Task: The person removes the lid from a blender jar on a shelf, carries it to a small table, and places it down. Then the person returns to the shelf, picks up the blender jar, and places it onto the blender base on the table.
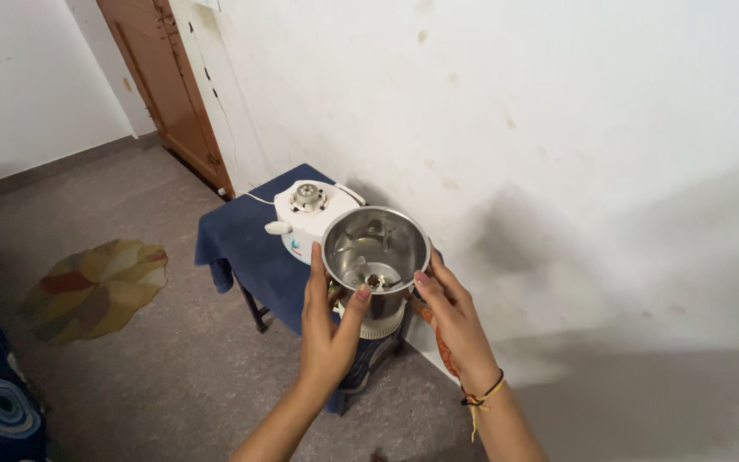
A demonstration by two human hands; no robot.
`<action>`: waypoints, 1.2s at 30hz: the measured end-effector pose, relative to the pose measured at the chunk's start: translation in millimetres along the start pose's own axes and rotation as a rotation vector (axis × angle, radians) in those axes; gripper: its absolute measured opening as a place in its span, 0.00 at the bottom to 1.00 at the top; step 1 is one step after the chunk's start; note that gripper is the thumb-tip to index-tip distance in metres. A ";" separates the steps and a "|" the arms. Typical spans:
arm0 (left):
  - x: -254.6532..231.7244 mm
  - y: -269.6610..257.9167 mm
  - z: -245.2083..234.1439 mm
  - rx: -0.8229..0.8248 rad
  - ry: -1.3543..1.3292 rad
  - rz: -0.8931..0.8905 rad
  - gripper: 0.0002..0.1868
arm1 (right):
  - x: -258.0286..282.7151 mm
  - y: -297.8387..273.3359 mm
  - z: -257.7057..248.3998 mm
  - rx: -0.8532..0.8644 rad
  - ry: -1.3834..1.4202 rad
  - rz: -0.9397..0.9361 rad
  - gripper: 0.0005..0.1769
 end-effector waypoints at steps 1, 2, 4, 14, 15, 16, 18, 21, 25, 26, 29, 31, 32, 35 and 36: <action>0.1 3.2 -0.1 -0.005 -0.003 0.022 0.46 | -0.3 4.3 1.8 0.014 0.005 -0.005 0.36; -1.4 8.4 0.1 -0.010 -0.006 0.050 0.45 | 0.9 11.2 3.9 0.031 0.011 -0.015 0.36; -1.4 20.0 -0.5 -0.017 -0.016 0.062 0.45 | 1.3 24.8 7.6 0.048 0.004 -0.023 0.36; 10.2 82.6 0.5 -0.029 -0.003 0.032 0.44 | -18.2 93.1 10.0 0.075 0.037 -0.024 0.36; 14.6 88.5 1.7 -0.025 0.009 0.009 0.44 | -21.7 99.4 8.6 0.077 0.039 -0.027 0.36; 15.3 93.9 1.9 -0.029 0.013 0.030 0.44 | -24.7 105.8 7.7 0.078 0.023 -0.035 0.36; 16.0 104.6 2.1 -0.039 0.020 0.075 0.43 | -29.6 118.9 7.4 0.082 -0.008 -0.052 0.36; 23.0 121.9 2.9 -0.039 -0.018 0.067 0.44 | -39.4 138.2 6.5 0.078 0.032 -0.010 0.36; 29.8 140.8 3.6 -0.054 -0.018 0.068 0.44 | -45.9 158.1 8.2 0.085 0.040 -0.013 0.35; 32.0 144.5 3.7 -0.059 -0.014 0.061 0.45 | -46.2 162.5 9.0 0.097 0.044 -0.023 0.35; 36.9 154.7 4.5 -0.067 -0.016 0.062 0.45 | -46.6 175.2 12.1 0.143 0.077 -0.051 0.35; 42.4 158.0 5.1 -0.071 -0.023 0.054 0.45 | -50.6 179.5 12.1 0.151 0.090 -0.040 0.35; 45.3 161.2 5.2 -0.071 -0.029 0.046 0.45 | -53.2 182.5 11.6 0.142 0.089 -0.024 0.35; 51.9 169.0 4.0 -0.074 -0.024 0.038 0.45 | -58.7 188.4 12.1 0.123 0.080 0.010 0.35; 55.1 170.8 3.5 -0.075 -0.020 0.035 0.45 | -61.1 189.6 12.0 0.116 0.075 0.021 0.35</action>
Point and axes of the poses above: each hand's wrist, its own y-axis towards the middle knuckle, its own z-axis out of the palm, x = y × z, the point moved 8 cm from there along y, towards the middle knuckle, and after that the axes turned 10 degrees about -z, right-handed, at the moved point
